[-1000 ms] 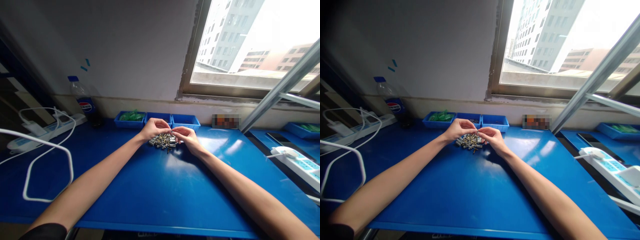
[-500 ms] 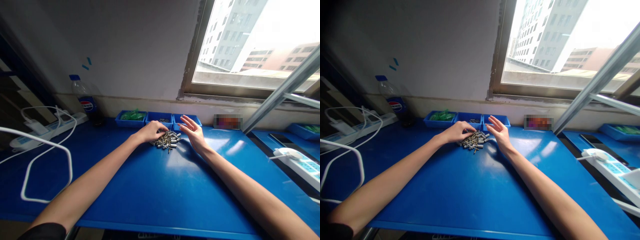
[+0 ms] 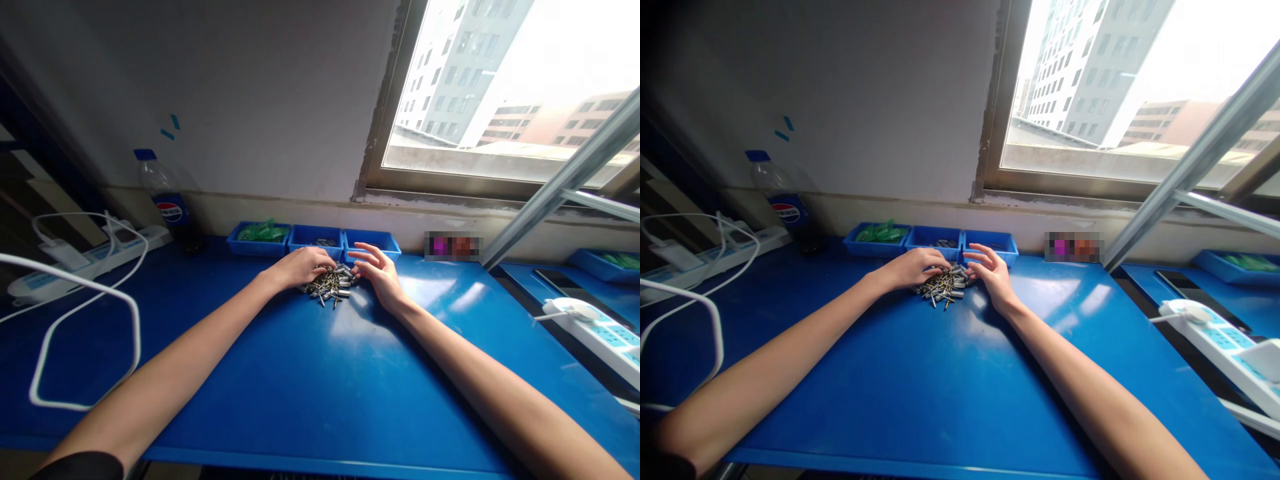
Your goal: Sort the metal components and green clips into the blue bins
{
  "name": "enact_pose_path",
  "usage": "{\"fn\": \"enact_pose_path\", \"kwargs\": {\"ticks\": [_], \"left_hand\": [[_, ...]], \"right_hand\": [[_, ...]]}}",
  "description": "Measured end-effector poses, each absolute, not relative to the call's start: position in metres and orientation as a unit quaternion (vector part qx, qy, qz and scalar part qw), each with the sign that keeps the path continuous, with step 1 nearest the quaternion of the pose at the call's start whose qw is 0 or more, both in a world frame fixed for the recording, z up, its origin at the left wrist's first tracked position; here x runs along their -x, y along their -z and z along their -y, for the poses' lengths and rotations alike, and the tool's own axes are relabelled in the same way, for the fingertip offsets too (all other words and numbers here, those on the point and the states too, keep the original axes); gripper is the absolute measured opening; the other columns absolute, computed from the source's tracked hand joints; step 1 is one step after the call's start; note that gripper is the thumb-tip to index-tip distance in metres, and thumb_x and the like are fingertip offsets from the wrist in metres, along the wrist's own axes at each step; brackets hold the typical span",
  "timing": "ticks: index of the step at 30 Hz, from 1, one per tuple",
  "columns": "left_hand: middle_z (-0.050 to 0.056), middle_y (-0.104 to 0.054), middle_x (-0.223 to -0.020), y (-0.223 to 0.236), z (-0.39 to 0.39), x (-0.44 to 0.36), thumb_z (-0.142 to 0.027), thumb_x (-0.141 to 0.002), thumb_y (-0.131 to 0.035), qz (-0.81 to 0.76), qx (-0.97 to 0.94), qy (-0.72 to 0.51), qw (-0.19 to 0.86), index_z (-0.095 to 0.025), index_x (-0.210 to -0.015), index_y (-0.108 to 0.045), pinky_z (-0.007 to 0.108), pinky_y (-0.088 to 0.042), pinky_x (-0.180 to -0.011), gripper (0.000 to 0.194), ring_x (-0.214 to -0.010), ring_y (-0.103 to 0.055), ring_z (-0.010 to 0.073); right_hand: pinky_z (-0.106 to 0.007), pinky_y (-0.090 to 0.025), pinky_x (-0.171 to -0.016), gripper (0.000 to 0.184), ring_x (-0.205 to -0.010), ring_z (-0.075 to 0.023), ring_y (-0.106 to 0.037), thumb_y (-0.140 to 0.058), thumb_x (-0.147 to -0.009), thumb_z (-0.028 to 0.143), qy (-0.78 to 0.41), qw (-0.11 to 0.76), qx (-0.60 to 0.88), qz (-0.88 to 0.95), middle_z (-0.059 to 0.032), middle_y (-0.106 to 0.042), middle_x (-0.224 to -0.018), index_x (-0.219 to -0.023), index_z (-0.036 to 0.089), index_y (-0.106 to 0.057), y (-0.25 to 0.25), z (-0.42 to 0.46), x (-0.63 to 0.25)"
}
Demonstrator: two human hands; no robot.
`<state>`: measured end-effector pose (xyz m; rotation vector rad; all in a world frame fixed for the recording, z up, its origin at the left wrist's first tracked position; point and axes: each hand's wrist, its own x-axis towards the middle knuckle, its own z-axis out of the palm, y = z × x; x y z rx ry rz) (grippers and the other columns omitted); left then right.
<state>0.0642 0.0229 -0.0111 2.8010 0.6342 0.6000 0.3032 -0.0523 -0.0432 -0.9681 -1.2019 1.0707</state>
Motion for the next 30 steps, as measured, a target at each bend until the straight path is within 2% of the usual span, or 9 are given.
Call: {"fn": "enact_pose_path", "kwargs": {"ticks": [3, 8, 14, 18, 22, 26, 30], "left_hand": [[0.008, -0.078, -0.11, 0.012, -0.025, -0.064, -0.007, -0.092, -0.064, -0.206, -0.949, -0.206, 0.12, -0.023, -0.108, -0.082, 0.027, -0.056, -0.089, 0.029, -0.1, -0.075, 0.0211], [0.008, -0.076, -0.101, 0.014, -0.026, -0.067, -0.01, -0.094, -0.064, -0.209, -0.953, -0.192, 0.104, -0.019, -0.098, -0.079, 0.026, -0.054, -0.082, 0.018, -0.091, -0.073, 0.0191], [0.007, -0.075, -0.097, 0.008, -0.021, -0.069, -0.011, -0.094, -0.063, -0.223, -0.955, -0.174, 0.091, -0.017, -0.095, -0.074, 0.026, -0.052, -0.078, 0.013, -0.088, -0.071, 0.0192], [0.006, -0.076, -0.093, 0.003, -0.018, -0.067, -0.012, -0.09, -0.063, -0.224, -0.945, -0.213, 0.109, -0.017, -0.092, -0.074, 0.026, -0.053, -0.077, 0.012, -0.084, -0.071, 0.0182], [0.004, -0.077, -0.082, -0.004, -0.012, -0.07, -0.016, -0.083, -0.071, -0.264, -0.883, -0.325, 0.212, -0.015, -0.085, -0.073, 0.027, -0.057, -0.075, 0.004, -0.076, -0.073, 0.0173], [0.007, -0.081, -0.088, -0.009, -0.008, -0.076, -0.026, -0.081, -0.079, -0.27, -0.799, -0.387, 0.374, -0.013, -0.094, -0.076, 0.031, -0.063, -0.08, 0.019, -0.082, -0.079, 0.0211], [0.009, -0.081, -0.087, -0.011, -0.006, -0.079, -0.033, -0.074, -0.088, -0.262, -0.764, -0.369, 0.46, -0.012, -0.089, -0.077, 0.033, -0.064, -0.08, 0.028, -0.083, -0.079, 0.0222]], "right_hand": [[-0.036, -0.058, -0.073, 0.05, -0.076, -0.0179, -0.069, -0.082, -0.079, 0.034, -0.469, 0.591, 0.409, 0.513, -0.0079, -0.077, -0.121, -0.127, 0.026, -0.07, 0.045, 0.051, -0.305], [-0.037, -0.058, -0.072, 0.046, -0.072, -0.0178, -0.067, -0.081, -0.078, 0.033, -0.468, 0.596, 0.406, 0.511, -0.0069, -0.078, -0.115, -0.123, 0.028, -0.073, 0.047, 0.05, -0.305], [-0.034, -0.055, -0.069, 0.043, -0.069, -0.016, -0.065, -0.078, -0.078, 0.031, -0.476, 0.601, 0.404, 0.499, -0.0065, -0.079, -0.109, -0.12, 0.024, -0.073, 0.046, 0.049, -0.304], [-0.034, -0.053, -0.069, 0.041, -0.068, -0.0156, -0.065, -0.077, -0.077, 0.029, -0.479, 0.602, 0.407, 0.492, -0.0057, -0.079, -0.107, -0.118, 0.023, -0.074, 0.044, 0.05, -0.303], [-0.033, -0.053, -0.069, 0.037, -0.067, -0.0154, -0.064, -0.078, -0.076, 0.031, -0.473, 0.603, 0.408, 0.497, -0.0048, -0.08, -0.103, -0.112, 0.023, -0.075, 0.043, 0.051, -0.303], [-0.033, -0.052, -0.069, 0.035, -0.066, -0.0156, -0.063, -0.081, -0.076, 0.036, -0.44, 0.606, 0.426, 0.508, -0.0047, -0.079, -0.095, -0.107, 0.022, -0.075, 0.043, 0.052, -0.301], [-0.031, -0.05, -0.065, 0.037, -0.065, -0.0154, -0.063, -0.083, -0.078, 0.043, -0.41, 0.585, 0.447, 0.539, -0.0039, -0.079, -0.089, -0.107, 0.022, -0.076, 0.04, 0.057, -0.298]]}}
